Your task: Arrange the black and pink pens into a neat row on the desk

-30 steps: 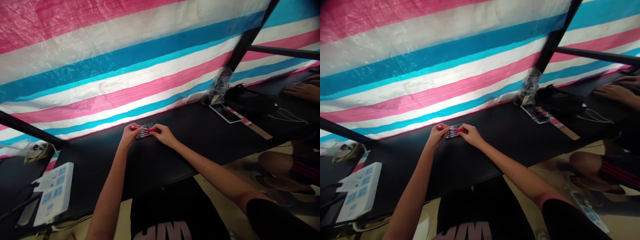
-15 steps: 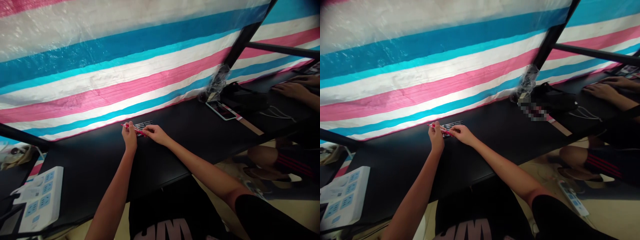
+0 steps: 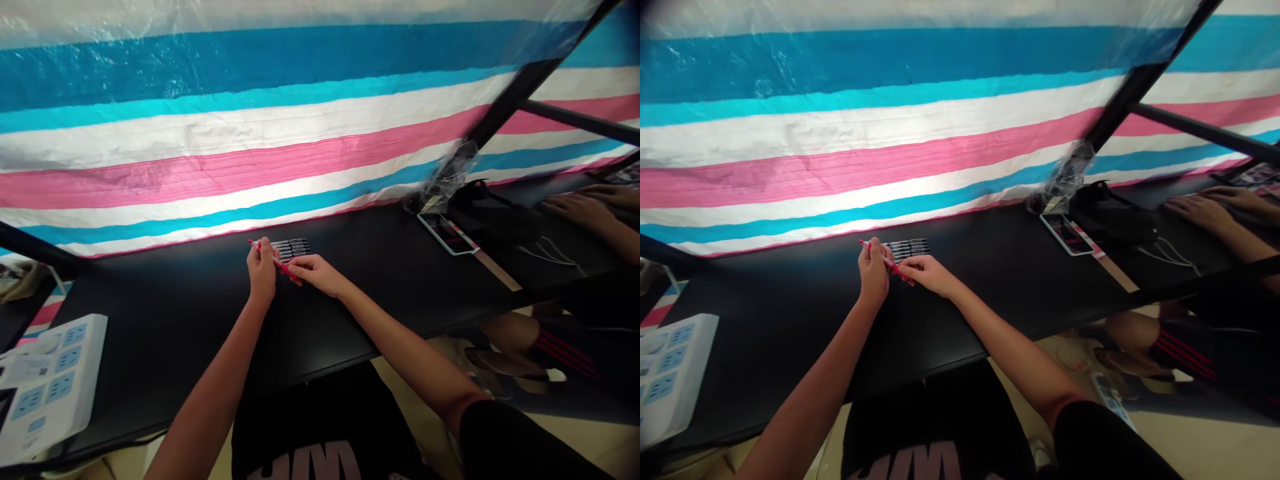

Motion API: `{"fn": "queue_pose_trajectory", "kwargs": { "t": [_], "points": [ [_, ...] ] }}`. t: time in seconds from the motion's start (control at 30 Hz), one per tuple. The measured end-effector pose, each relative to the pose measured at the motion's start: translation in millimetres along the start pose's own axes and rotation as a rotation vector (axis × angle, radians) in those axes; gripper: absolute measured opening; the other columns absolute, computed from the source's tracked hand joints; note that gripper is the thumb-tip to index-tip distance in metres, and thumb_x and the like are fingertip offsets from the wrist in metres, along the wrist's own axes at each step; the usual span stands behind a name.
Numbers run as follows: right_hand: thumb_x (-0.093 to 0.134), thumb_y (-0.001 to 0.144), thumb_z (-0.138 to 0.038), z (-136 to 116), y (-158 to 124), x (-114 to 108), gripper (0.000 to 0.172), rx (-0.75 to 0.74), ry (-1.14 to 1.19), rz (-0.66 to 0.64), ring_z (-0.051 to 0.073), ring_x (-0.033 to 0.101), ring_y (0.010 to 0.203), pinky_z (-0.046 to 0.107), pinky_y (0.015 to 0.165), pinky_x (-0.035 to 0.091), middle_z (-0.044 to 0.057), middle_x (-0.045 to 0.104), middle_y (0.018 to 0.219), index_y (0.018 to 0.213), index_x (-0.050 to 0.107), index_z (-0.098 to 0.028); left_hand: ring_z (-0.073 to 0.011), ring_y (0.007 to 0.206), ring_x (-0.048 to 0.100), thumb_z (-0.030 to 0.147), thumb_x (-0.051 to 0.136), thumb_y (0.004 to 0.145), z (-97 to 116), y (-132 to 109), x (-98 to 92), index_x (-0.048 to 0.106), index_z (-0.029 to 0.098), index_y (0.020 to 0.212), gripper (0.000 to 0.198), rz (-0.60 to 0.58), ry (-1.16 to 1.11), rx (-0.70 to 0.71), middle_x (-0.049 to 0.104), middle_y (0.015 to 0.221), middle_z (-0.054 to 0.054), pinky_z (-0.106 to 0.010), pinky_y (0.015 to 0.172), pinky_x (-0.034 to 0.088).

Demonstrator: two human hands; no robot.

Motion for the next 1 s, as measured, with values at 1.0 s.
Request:
{"fn": "queue_pose_trajectory", "kwargs": {
  "t": [1.0],
  "points": [
    [0.071, 0.083, -0.058, -2, 2, -44, 0.041, -0.160, -0.144, 0.307, 0.015, 0.058, 0.068, 0.029, 0.066, 0.048, 0.001, 0.065, 0.079, 0.096, 0.067, -0.019, -0.0197, 0.071, 0.076, 0.054, 0.078, 0.084, -6, 5, 14.6, 0.050, 0.021, 0.098, 0.046, -0.258, -0.150, -0.322, 0.076, 0.082, -0.005, -0.027, 0.063, 0.059]
  ]
}}
Point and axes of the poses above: each hand's wrist, its own y-axis towards the middle knuckle, its own x-axis out of the palm, z = x × y, the point moved 7 cm from there along y, towards the middle knuckle
